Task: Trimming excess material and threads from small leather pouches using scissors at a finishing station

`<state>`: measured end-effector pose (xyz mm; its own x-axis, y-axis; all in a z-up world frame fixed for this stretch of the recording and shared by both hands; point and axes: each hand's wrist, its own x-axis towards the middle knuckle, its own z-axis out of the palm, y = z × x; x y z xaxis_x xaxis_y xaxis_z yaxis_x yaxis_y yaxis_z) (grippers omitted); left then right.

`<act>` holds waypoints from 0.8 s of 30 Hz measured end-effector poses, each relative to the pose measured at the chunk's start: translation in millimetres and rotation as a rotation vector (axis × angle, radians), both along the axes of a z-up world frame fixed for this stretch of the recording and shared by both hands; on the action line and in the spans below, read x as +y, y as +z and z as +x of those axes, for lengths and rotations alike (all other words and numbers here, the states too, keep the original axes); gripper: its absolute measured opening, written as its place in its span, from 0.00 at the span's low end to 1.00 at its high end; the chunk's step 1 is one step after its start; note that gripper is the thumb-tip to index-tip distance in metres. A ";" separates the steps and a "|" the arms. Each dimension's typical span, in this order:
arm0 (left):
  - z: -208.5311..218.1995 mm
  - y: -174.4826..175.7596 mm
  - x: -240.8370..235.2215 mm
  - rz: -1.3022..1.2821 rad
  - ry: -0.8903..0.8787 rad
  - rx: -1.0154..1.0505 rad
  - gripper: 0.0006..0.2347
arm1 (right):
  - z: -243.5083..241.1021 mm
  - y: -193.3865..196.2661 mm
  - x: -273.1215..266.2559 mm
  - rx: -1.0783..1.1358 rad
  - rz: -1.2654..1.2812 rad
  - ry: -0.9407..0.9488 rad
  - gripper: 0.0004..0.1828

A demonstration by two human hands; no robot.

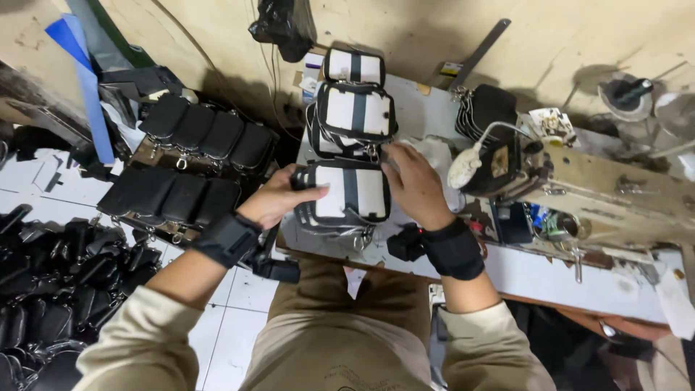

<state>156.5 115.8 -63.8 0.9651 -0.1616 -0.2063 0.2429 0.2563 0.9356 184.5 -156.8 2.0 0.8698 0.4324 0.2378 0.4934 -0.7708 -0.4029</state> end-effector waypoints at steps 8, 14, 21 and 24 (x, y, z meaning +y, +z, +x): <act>19.9 -10.6 15.0 0.902 -0.159 -0.155 0.36 | -63.5 -40.2 -16.0 0.124 -0.096 0.004 0.23; 38.9 48.6 29.4 1.038 -0.194 -0.256 0.30 | -76.2 -66.8 -21.1 0.113 -0.102 0.082 0.28; 123.6 99.0 36.4 1.335 -0.287 -0.407 0.24 | -92.3 -74.3 -63.8 0.202 -0.127 0.100 0.29; 189.5 105.7 30.6 1.444 -0.515 -0.262 0.18 | -95.7 -87.3 -78.0 0.283 -0.191 0.083 0.33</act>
